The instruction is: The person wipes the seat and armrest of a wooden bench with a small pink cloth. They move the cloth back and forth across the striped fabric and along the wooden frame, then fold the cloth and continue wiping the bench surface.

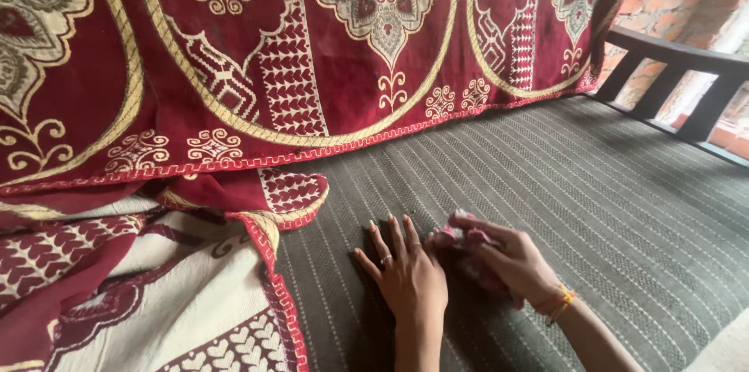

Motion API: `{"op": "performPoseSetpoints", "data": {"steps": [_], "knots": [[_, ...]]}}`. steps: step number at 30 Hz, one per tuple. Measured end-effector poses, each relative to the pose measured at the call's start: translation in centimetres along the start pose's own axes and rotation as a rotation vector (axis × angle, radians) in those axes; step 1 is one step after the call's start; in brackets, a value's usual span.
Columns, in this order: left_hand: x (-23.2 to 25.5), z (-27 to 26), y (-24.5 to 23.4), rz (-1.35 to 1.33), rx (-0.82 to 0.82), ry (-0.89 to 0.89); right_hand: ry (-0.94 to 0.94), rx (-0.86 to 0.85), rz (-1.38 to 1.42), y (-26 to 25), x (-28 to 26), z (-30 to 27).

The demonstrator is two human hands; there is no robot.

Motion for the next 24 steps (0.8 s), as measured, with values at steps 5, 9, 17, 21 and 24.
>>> {"op": "performPoseSetpoints", "data": {"steps": [5, 9, 17, 21, 24], "knots": [[-0.5, 0.0, 0.4, -0.063, -0.121, -0.036, -0.503, 0.451, -0.708, -4.5, -4.9, -2.1], [-0.5, -0.1, 0.5, -0.044, -0.153, -0.04, -0.252, 0.558, -1.179, -5.0, -1.3, -3.6], [-0.1, -0.1, 0.5, 0.008, -0.057, 0.012, -0.273, 0.636, -1.059, -4.7, -0.1, -4.1], [0.2, -0.1, 0.3, 0.014, -0.08, -0.013, -0.289, 0.649, -1.012, -5.2, -0.9, -4.4], [0.2, 0.0, -0.3, 0.001, -0.131, -0.035, -0.224, 0.616, -1.054, -4.9, -0.9, -4.0]]}}
Point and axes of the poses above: each hand's wrist, its own z-axis towards the middle knuckle, its own y-axis out of the palm, x = y × z, the point moved 7 cm from there along z, towards the middle knuckle, and after that the axes turned 12 degrees about -y, right-handed, at the moved point
